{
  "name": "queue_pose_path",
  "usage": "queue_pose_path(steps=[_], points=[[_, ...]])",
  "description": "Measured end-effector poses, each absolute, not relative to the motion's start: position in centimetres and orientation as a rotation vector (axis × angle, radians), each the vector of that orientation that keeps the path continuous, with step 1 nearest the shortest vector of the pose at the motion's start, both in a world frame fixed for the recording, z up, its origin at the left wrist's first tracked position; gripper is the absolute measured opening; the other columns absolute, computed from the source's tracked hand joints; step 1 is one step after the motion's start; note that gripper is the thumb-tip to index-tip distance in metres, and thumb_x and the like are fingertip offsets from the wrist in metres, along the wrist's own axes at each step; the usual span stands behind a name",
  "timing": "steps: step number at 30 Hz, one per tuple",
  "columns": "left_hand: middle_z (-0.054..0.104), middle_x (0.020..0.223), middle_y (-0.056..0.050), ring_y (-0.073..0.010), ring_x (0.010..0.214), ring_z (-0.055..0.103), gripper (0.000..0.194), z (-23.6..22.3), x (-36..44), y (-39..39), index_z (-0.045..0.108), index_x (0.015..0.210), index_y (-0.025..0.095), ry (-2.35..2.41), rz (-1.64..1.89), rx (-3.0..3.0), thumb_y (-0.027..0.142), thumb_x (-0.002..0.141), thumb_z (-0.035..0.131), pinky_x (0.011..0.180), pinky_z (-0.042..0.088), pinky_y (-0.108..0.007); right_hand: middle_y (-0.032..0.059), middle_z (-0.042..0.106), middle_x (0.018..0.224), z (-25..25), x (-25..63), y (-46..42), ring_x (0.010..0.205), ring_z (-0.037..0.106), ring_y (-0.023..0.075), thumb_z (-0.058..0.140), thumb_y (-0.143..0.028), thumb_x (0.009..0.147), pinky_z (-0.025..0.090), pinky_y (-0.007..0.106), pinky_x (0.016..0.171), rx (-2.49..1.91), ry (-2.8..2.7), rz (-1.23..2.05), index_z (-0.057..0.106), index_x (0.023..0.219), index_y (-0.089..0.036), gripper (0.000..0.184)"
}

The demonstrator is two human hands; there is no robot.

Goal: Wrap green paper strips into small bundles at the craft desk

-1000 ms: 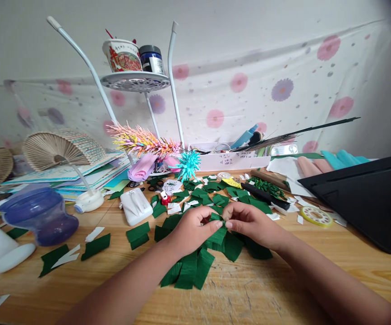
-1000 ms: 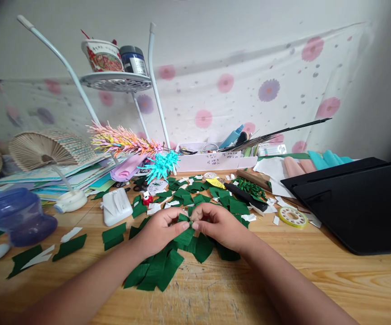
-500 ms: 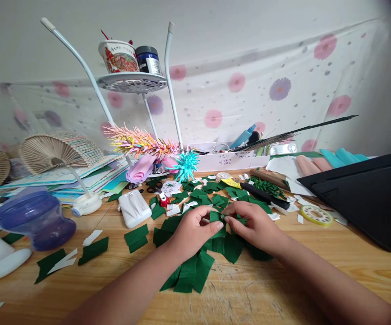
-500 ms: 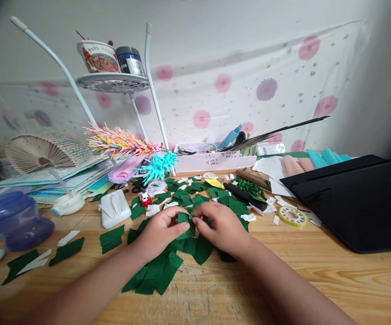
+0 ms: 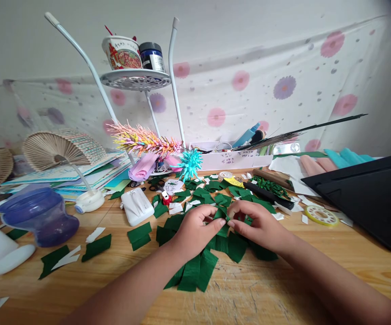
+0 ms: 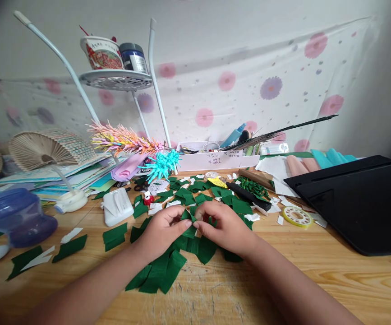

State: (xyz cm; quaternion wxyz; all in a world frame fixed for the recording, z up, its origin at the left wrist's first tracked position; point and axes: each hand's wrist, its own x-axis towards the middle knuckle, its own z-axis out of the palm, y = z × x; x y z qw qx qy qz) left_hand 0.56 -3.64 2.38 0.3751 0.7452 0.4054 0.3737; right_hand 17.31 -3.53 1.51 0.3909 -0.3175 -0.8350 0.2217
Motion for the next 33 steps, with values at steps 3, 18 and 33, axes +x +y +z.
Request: queue_pose_path(steps=[3, 18, 33], points=[[0.033, 0.056, 0.005, -0.0079, 0.055, 0.032, 0.017, 2.5, 0.5, -3.7, 0.038, 0.055, 0.015, 1.044, 0.961, 1.977, 0.019, 0.069, 0.047, 0.051, 0.029, -0.019, -0.0005, 0.052, 0.063, 1.4, 17.3, -3.5, 0.058, 0.047, 0.0108, 0.05, -0.021, 0.075, 0.039, 0.021, 0.053, -0.806, -2.09, 0.69, 0.047, 0.07, -0.018, 0.007], [0.041, 0.058, 0.004, -0.0088, 0.056, 0.039, 0.015, 0.8, 0.6, -3.2, 0.044, 0.059, 0.016, 1.247, 1.069, 2.085, 0.024, 0.071, 0.046, 0.051, 0.033, -0.019, -0.0008, 0.05, 0.066, 1.2, 16.1, -3.5, 0.06, 0.045, 0.0114, 0.047, -0.018, 0.074, 0.037, 0.022, 0.055, -1.033, -1.992, 0.638, 0.049, 0.071, -0.017, 0.003], [0.056, 0.068, 0.0, -0.0111, 0.065, 0.052, 0.009, 0.9, 0.6, -3.6, 0.058, 0.071, 0.016, 1.177, 1.151, 2.194, 0.016, 0.071, 0.048, 0.061, 0.04, -0.021, -0.0044, 0.046, 0.06, 1.0, 16.4, -3.2, 0.054, 0.044, 0.0085, 0.053, -0.018, 0.071, 0.033, 0.019, 0.05, -0.956, -1.948, 0.964, 0.043, 0.068, -0.017, 0.011]])
